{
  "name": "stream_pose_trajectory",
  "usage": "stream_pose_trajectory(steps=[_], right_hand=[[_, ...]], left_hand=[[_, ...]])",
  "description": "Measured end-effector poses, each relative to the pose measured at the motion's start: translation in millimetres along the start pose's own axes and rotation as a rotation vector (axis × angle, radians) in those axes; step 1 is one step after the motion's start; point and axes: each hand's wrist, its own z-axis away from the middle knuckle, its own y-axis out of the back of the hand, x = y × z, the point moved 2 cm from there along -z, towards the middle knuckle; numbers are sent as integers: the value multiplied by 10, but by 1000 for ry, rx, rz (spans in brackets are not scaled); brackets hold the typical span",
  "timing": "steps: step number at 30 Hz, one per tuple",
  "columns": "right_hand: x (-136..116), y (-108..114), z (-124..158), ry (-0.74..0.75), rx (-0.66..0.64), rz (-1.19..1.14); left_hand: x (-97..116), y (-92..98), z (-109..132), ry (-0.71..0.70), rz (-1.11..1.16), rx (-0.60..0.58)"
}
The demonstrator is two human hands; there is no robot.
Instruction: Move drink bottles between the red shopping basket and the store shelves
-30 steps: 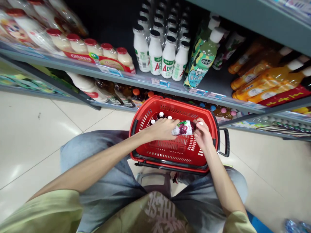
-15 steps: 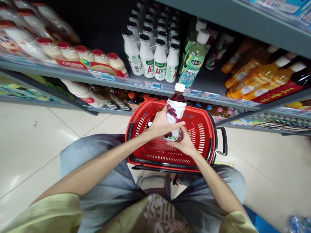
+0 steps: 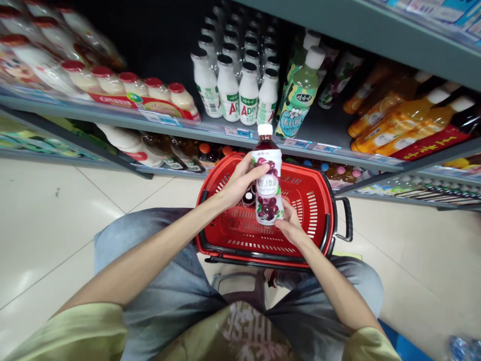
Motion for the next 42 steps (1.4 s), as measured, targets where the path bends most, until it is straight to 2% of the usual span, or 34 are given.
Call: stream_pose_trajectory(steps=[3, 10, 15, 24, 42], right_hand=[[-9, -21, 3, -25, -40, -83], [28, 32, -9, -26, -31, -104], [-8, -3, -6, -11, -46, -109], [9, 8, 4, -29, -15, -35], [-6, 9, -3, -31, -2, 42]], left_hand=[[8, -10, 11, 16, 57, -49], [-63, 19, -7, 32, 58, -16], [-46, 10, 1, 16, 25, -33], [-65, 4, -10, -56, -41, -100], [-12, -3, 21, -18, -76, -90]])
